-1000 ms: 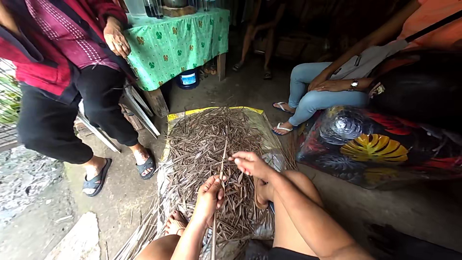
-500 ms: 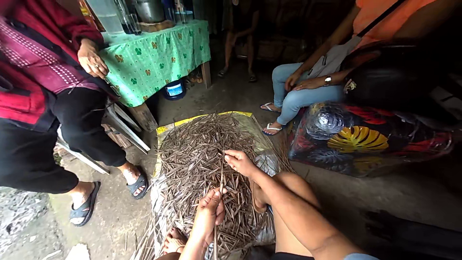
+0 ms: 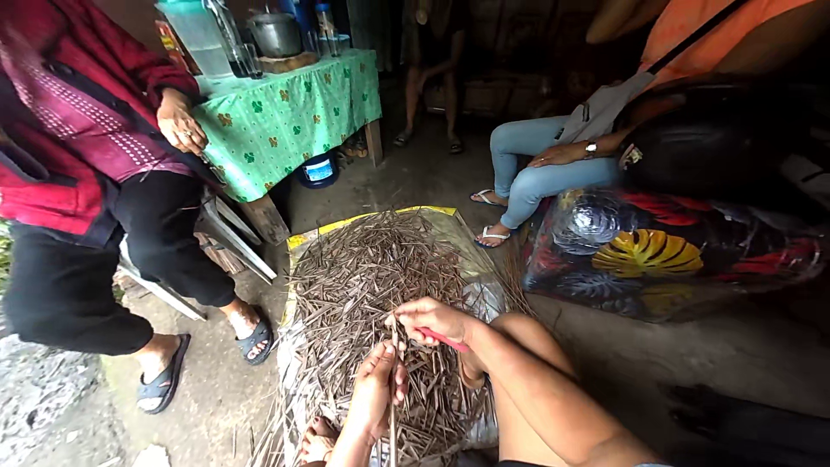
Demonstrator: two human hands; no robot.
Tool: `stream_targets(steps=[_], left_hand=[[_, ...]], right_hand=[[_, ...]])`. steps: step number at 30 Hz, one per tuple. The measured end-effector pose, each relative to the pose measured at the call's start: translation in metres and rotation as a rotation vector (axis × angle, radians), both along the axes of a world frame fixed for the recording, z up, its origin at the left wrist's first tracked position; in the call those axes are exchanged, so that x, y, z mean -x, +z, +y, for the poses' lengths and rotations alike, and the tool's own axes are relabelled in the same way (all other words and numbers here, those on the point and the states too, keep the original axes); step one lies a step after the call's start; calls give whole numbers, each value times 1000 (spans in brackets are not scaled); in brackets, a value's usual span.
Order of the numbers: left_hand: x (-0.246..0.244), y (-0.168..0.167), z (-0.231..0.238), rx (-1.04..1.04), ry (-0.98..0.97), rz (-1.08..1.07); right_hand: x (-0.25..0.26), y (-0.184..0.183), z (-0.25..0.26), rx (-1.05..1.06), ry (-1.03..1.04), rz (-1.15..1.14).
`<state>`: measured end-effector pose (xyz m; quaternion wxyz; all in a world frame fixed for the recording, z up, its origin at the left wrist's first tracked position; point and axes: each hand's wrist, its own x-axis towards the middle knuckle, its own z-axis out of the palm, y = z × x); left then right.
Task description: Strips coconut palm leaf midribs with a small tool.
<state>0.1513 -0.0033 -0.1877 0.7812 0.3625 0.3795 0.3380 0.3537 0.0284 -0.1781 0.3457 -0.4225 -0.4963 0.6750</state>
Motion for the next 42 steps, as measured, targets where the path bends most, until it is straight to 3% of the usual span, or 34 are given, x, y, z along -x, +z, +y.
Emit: stream_targets(steps=[5, 12, 21, 42], left_hand=[[-6, -5, -11, -65, -99, 21], [-9, -3, -21, -189, -125, 132], [-3, -6, -41, -216, -261, 167], [12, -8, -78, -326, -323, 192]], right_hand=[[-7, 2, 13, -43, -246, -19], [-7, -13, 17, -363, -362, -305], [-22, -2, 28, -231, -662, -150], [-48, -5, 31, -127, -865, -19]])
